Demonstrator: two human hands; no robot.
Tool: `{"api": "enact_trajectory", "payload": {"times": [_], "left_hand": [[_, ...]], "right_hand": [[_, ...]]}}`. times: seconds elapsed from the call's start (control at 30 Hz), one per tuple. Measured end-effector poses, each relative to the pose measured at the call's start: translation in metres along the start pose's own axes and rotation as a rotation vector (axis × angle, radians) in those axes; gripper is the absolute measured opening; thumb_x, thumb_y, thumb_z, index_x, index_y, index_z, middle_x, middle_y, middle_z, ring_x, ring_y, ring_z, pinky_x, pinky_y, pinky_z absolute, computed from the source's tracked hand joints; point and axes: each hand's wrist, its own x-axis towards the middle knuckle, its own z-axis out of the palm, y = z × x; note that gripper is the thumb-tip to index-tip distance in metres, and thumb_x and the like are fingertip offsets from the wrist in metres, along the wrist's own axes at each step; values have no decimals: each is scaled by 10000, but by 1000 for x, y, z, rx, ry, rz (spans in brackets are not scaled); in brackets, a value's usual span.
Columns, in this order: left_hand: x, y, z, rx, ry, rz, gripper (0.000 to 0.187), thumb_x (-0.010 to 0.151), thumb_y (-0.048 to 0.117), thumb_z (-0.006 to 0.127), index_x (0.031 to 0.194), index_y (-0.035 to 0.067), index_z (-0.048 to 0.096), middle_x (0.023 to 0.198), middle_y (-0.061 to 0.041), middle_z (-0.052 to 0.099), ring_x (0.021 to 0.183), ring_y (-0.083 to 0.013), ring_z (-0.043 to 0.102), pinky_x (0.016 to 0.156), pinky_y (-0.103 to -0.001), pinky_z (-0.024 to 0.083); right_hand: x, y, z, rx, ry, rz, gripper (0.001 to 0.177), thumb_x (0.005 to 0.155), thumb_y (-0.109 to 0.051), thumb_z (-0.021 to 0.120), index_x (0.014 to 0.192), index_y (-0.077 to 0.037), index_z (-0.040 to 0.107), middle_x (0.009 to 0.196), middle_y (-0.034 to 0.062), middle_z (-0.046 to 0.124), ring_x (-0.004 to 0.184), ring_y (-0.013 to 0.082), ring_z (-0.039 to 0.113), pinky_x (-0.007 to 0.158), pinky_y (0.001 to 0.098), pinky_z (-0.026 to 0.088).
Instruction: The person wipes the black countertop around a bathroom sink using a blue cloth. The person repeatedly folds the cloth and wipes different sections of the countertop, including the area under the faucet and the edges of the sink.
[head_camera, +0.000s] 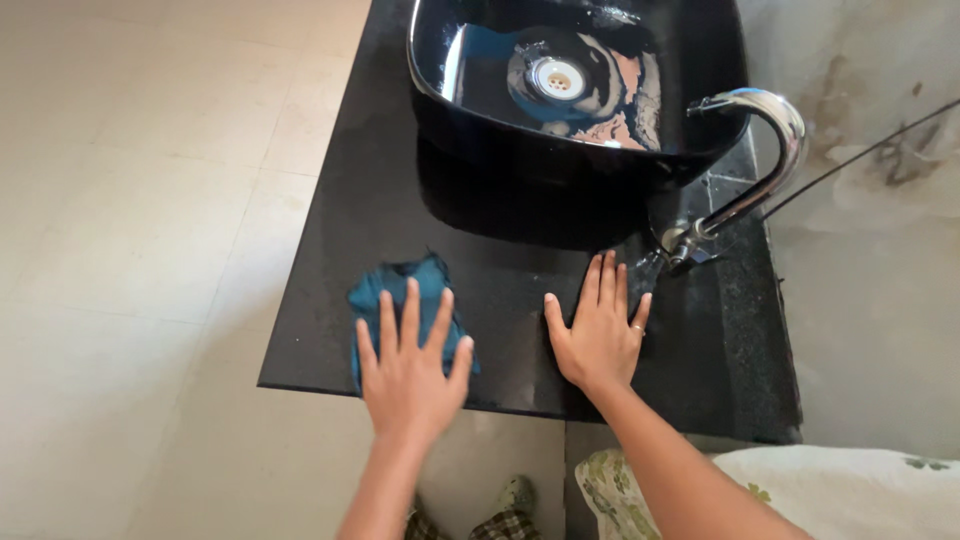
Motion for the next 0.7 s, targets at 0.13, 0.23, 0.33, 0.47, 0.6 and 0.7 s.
{"api": "enact_trajectory", "payload": {"times": [0.13,0.23,0.33,0.47,0.6,0.7], "left_hand": [[-5,6,0,-40,-7,-35,613,907,533,545,1479,314,521,1612,-64,370,1489,-351,295,1191,-569,165],[0,7,3,-43,-6,-77,605,924,556,531,1484,329,512,1624,-37,361,1503,-326,291,1207,-553,161],[17,-1,9,-13,-21,-95,607,941,573,501,1499,336,488,1641,-31,327,1515,-319,261,1226,-541,137],[77,-28,21,17,-173,-169,656,947,622,427,1544,353,394,1680,-41,195,1540,-307,136,1221,-532,46],[133,-47,28,42,-282,-190,690,938,662,373,1573,401,309,1702,-10,92,1560,-284,37,1227,-515,-40],[159,-55,29,64,-362,-171,700,921,678,370,1574,444,273,1706,18,56,1563,-270,-1,1225,-510,-79]], "right_hand": [[0,0,0,-9,-6,0,892,951,-644,386,1615,-88,175,1703,54,144,1560,214,100,1227,531,42],[-2,0,0,-18,-27,-2,889,958,-649,379,1615,-87,176,1701,56,138,1557,218,97,1227,530,41],[0,2,-1,-16,-25,-2,887,952,-647,382,1612,-88,180,1698,59,140,1556,215,96,1228,528,38],[0,0,0,-40,-7,-5,891,941,-640,388,1604,-82,181,1687,60,151,1547,215,99,1220,522,35],[-2,0,-1,-47,-16,3,890,939,-643,379,1611,-94,181,1698,55,146,1556,206,100,1231,519,33],[-2,2,1,-52,-8,-2,895,930,-645,380,1610,-100,174,1697,50,143,1553,201,96,1229,516,30]]}}
